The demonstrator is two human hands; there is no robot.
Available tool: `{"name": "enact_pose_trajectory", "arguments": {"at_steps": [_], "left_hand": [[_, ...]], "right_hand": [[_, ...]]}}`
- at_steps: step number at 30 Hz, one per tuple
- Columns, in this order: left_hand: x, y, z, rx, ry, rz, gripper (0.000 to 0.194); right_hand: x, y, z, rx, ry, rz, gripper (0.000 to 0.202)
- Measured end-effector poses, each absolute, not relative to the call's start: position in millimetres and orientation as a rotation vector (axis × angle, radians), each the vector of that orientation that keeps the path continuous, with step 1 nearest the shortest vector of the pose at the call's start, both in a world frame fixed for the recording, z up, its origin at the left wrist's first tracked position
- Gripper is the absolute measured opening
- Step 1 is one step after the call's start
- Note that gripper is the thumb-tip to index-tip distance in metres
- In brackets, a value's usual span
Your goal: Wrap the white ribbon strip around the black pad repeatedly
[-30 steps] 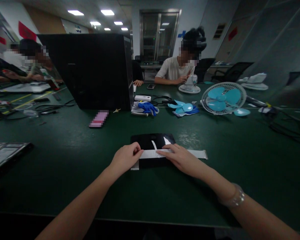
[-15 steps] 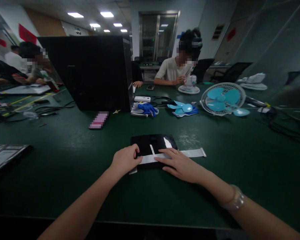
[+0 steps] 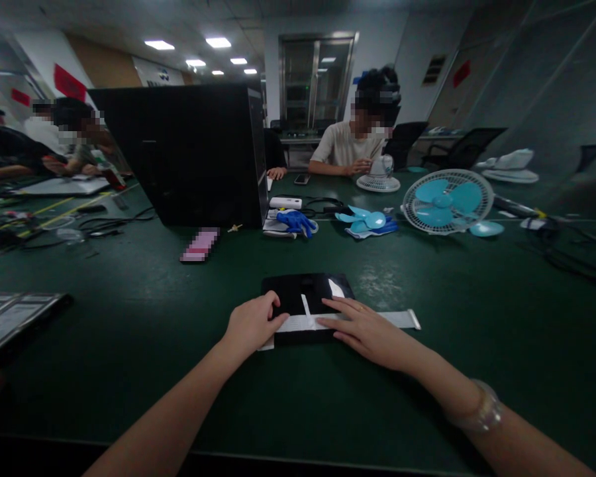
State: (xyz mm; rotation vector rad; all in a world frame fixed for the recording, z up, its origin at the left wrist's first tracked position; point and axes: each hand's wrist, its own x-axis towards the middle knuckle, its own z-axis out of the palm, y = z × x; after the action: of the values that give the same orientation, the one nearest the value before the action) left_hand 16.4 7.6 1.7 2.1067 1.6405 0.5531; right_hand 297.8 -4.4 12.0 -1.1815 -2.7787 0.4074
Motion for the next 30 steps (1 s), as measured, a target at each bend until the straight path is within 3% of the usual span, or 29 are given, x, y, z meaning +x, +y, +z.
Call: {"name": "enact_pose_trajectory", "arguments": {"at_steps": [12, 21, 30], "left_hand": [[11.6, 11.7, 1.6, 2.133, 1.651, 0.447, 0.032], [8.2, 12.9, 6.4, 2.045, 1.681, 0.755, 0.035], [4.8, 11.0, 15.8, 1.985, 1.717, 0.808, 0.036]], "right_hand": [[289.2, -11.8, 9.3, -1.153, -2.815, 0.365, 0.056], [290.3, -6.4, 15.2, -1.157, -2.831, 0.384, 0.051], [289.1, -9.3, 10.4, -1.2, -2.868, 0.359, 0.05]]}}
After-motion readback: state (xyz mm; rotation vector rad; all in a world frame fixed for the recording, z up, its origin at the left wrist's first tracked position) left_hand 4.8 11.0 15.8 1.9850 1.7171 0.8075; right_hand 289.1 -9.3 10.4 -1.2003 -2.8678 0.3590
